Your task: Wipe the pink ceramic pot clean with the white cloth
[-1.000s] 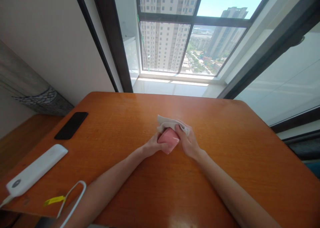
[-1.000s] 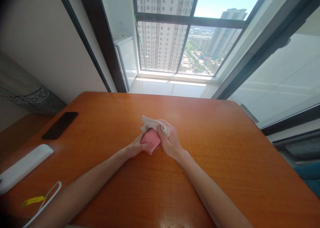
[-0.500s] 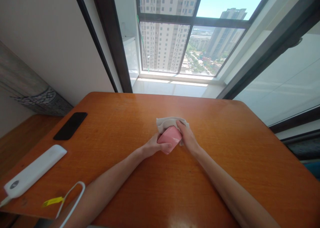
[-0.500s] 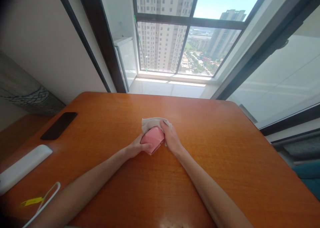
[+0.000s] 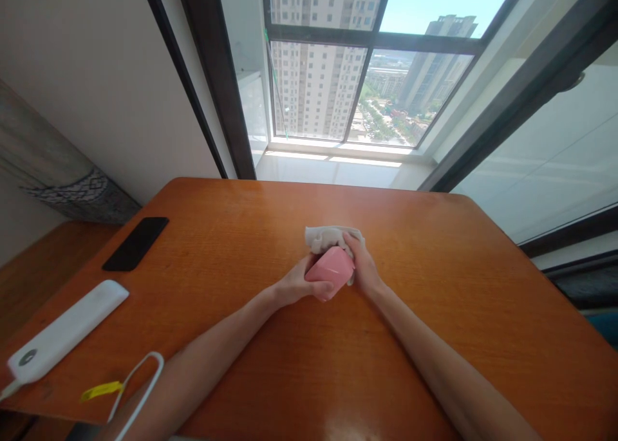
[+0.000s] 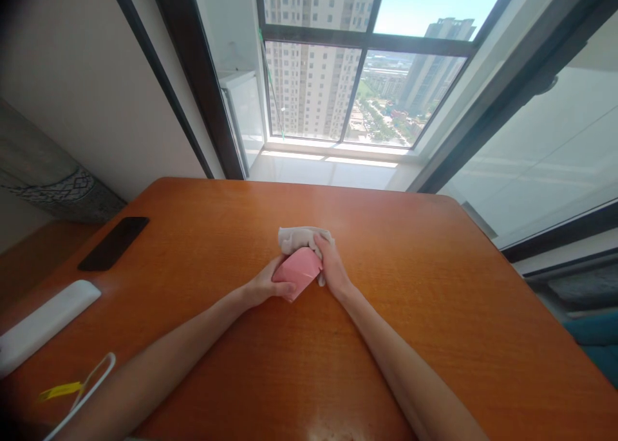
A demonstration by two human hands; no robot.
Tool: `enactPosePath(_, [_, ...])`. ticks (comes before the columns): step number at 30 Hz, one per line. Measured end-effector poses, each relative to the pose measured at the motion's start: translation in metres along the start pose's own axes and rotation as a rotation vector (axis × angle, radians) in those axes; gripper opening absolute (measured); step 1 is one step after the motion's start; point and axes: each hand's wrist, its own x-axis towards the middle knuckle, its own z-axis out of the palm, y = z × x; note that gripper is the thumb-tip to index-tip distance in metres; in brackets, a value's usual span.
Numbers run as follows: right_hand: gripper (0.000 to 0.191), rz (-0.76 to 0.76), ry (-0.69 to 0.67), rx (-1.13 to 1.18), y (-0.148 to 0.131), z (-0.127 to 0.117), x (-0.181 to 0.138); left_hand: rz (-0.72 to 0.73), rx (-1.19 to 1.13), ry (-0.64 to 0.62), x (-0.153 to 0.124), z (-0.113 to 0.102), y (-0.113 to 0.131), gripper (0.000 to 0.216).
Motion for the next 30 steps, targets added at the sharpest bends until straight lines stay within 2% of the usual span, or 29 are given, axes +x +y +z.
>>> enactPosePath(1, [0.051, -0.024, -0.047, -0.008, -0.004, 0.001, -0.003, 0.013, 0.001, 0.009, 0.0, 0.0, -0.001, 0.083])
enactPosePath(2, [0.051, -0.101, -0.149, -0.043, -0.011, 0.002, -0.007, 0.026, 0.015, 0.032, 0.0, 0.0, -0.003, 0.081])
enactPosePath(4, [0.045, -0.384, -0.384, -0.201, -0.031, 0.004, -0.016, 0.048, 0.061, 0.101, 0.001, 0.0, -0.008, 0.075])
enactPosePath(5, [0.04, -0.553, -0.457, -0.311, -0.04, 0.005, -0.019, 0.055, 0.081, 0.135, 0.001, 0.0, -0.01, 0.072])
enactPosePath(7, [0.041, -0.793, -0.564, -0.487, -0.053, 0.004, -0.023, 0.055, 0.109, 0.17, 0.002, 0.0, -0.014, 0.063])
enactPosePath(8, [0.043, -0.858, -0.581, -0.523, -0.054, 0.003, -0.022, 0.053, 0.115, 0.174, 0.002, 0.0, -0.015, 0.058])
enactPosePath(9, [0.044, -0.87, -0.58, -0.515, -0.052, 0.002, -0.02, 0.052, 0.116, 0.172, 0.002, 0.0, -0.015, 0.055])
enactPosePath(11, [0.041, -0.74, -0.516, -0.388, -0.041, -0.002, -0.015, 0.045, 0.099, 0.157, 0.002, 0.001, -0.014, 0.058])
enactPosePath(14, [0.047, -0.306, -0.323, -0.098, -0.017, -0.004, -0.007, -0.018, 0.028, 0.098, 0.001, 0.0, -0.011, 0.08])
enactPosePath(16, [0.053, -0.088, -0.196, 0.049, -0.005, -0.003, -0.003, -0.046, 0.0, 0.077, 0.0, -0.001, -0.009, 0.09])
enactPosePath(19, [0.055, 0.029, -0.102, 0.144, 0.007, 0.001, -0.001, 0.002, 0.005, 0.071, 0.0, -0.003, -0.006, 0.094])
enactPosePath(23, [0.066, 0.184, -0.157, 0.171, 0.014, 0.0, 0.001, 0.082, 0.007, 0.016, 0.0, -0.003, -0.004, 0.094])
enactPosePath(25, [0.067, 0.19, -0.191, 0.163, 0.01, -0.002, 0.0, 0.1, -0.005, 0.013, 0.001, -0.002, -0.004, 0.093])
enactPosePath(26, [0.066, 0.138, -0.212, 0.132, 0.005, -0.003, 0.0, 0.103, -0.014, 0.022, 0.002, -0.002, -0.006, 0.093])
enactPosePath(28, [0.058, -0.074, -0.293, 0.005, -0.012, -0.005, -0.003, 0.106, -0.038, 0.058, 0.003, -0.002, -0.01, 0.09])
enactPosePath(30, [0.049, -0.379, -0.423, -0.182, -0.032, -0.005, -0.007, 0.11, -0.057, 0.096, 0.003, -0.002, -0.015, 0.079])
